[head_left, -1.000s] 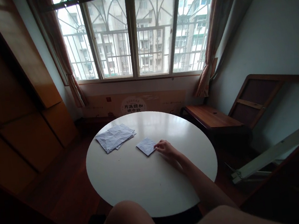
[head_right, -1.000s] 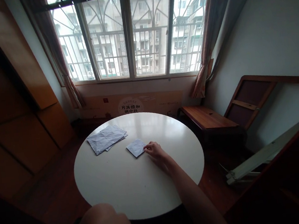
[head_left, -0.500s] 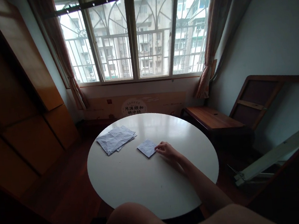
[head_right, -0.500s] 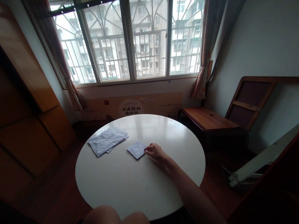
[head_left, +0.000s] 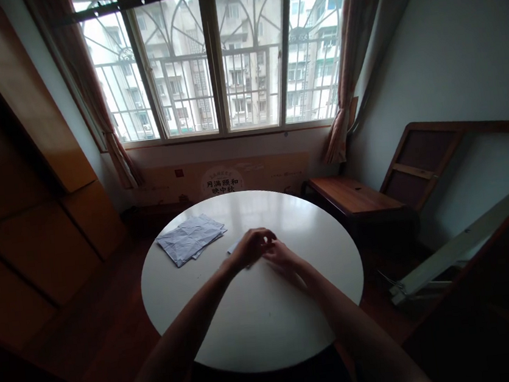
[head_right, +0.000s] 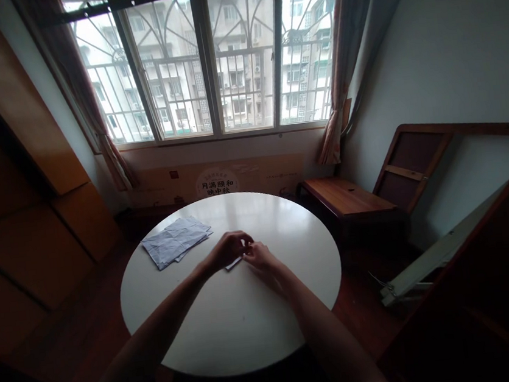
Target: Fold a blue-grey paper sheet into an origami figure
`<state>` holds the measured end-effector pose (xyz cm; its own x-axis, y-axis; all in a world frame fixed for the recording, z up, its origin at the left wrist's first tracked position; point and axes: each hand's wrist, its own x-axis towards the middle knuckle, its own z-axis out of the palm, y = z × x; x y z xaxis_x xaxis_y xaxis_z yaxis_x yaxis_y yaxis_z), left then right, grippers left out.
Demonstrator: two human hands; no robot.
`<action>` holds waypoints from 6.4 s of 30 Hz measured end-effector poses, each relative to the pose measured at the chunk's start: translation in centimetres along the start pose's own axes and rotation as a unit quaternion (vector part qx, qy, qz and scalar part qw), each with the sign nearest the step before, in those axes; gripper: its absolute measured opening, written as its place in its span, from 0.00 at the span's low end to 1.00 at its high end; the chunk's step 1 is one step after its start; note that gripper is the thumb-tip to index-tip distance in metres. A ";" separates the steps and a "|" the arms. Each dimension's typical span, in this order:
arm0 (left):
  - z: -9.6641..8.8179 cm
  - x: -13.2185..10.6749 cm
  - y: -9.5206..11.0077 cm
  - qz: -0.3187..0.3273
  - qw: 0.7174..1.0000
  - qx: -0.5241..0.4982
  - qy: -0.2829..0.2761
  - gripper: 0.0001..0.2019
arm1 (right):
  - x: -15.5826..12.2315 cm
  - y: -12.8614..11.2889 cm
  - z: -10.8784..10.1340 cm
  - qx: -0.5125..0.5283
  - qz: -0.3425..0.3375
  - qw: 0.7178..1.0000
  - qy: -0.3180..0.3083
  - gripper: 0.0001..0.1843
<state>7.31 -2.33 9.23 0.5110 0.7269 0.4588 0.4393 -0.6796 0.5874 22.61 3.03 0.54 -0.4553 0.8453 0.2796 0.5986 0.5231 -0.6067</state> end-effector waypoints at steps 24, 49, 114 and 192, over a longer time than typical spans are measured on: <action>1.0 -5.9 -10.5 -0.109 0.980 0.151 0.066 0.11 | 0.1 0.1 -0.5 -0.017 0.059 0.996 0.061 0.11; 1.0 -6.1 -10.4 -0.099 0.988 0.105 -0.061 0.25 | 0.3 -0.1 -0.6 0.023 0.104 0.991 0.079 0.17; 1.1 -5.8 -10.0 -0.124 0.977 0.174 -0.016 0.17 | -0.2 0.4 -0.5 -0.024 -0.025 0.999 -0.031 0.13; 1.5 -6.0 -11.3 -0.109 0.977 0.182 -0.011 0.15 | -0.4 -1.0 -1.6 -0.096 0.134 0.986 -0.038 0.15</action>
<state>0.43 0.83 -1.18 0.3895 0.8592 0.3317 0.7719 -0.5010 0.3914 23.26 2.31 2.28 -0.3071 0.9493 0.0665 0.8146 0.2984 -0.4974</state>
